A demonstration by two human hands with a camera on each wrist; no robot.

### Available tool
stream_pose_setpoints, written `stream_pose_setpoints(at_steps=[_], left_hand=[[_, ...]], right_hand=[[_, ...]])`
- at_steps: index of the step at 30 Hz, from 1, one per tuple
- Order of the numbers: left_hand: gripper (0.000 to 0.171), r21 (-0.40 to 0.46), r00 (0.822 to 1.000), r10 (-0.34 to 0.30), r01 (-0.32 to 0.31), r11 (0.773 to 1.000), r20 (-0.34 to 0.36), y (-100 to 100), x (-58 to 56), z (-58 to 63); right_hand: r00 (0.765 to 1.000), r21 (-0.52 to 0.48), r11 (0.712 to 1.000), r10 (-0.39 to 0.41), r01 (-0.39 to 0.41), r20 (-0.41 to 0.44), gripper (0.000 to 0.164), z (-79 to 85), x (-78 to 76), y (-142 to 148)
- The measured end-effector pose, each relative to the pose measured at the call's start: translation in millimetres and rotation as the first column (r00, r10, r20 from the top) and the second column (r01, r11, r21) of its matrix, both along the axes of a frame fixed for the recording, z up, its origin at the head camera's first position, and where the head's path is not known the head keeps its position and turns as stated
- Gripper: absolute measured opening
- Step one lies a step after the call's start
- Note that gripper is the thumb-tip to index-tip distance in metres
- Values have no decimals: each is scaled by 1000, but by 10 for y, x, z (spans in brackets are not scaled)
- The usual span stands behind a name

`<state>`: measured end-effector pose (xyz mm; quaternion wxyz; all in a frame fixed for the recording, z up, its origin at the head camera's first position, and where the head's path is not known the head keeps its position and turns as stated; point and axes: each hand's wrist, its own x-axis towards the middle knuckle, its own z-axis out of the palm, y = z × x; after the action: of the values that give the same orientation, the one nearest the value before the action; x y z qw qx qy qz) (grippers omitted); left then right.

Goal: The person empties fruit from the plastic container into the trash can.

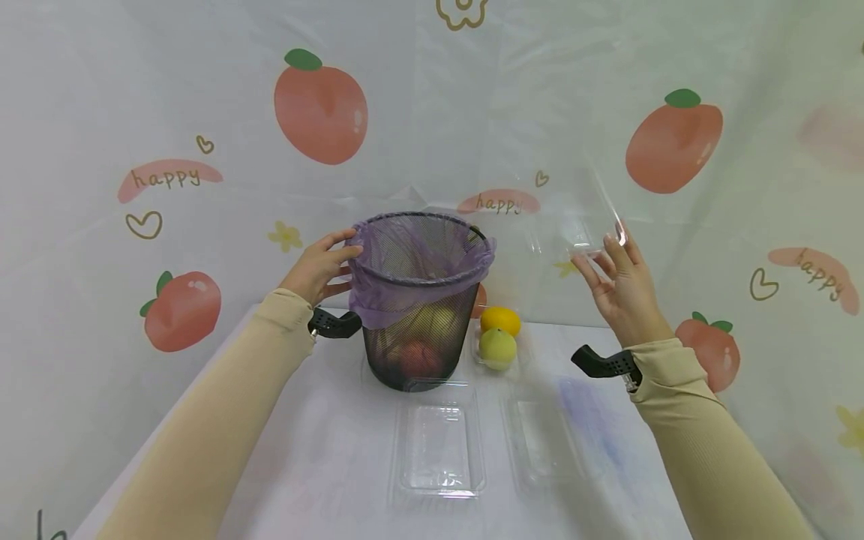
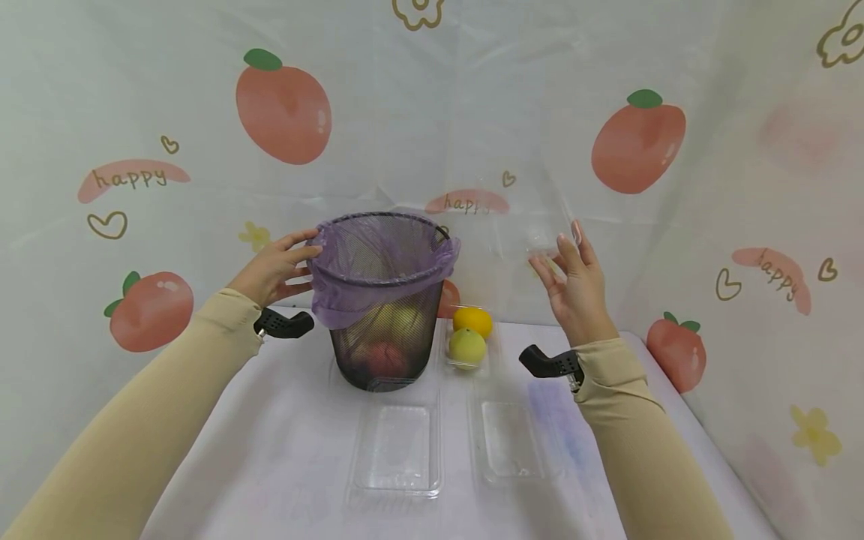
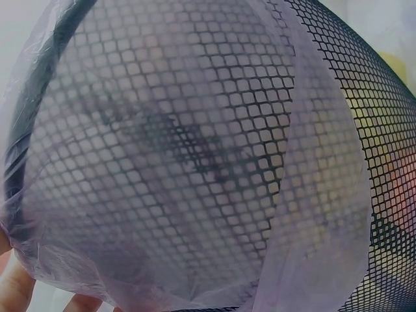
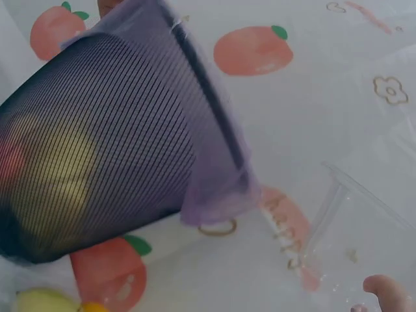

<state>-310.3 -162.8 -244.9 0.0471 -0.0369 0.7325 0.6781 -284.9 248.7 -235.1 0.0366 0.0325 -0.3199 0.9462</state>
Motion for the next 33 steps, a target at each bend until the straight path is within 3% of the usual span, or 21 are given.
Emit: stream_pose_setpoints(at_steps=[8,14,24,33], left_hand=[[56,-7,1000,22,-22,1000,-2,23,0,1],[57,-2,1000,16,-16,1000,-2,20,-9,0],[58,5,1000,11,-11,1000,6,9,-13,-6],[57,6,1000,14,-14,1000,6,16,-20,-12]], right_hand=[[995,-40,999,-14,19,103,64,-366,49,340],[996,41,999,1,-5,92,73,-678,93,552],[988,210,978,-33,1,154,74,-1155,117,760],[952,325,945,-75,-26,296,75,-1383,140,852]])
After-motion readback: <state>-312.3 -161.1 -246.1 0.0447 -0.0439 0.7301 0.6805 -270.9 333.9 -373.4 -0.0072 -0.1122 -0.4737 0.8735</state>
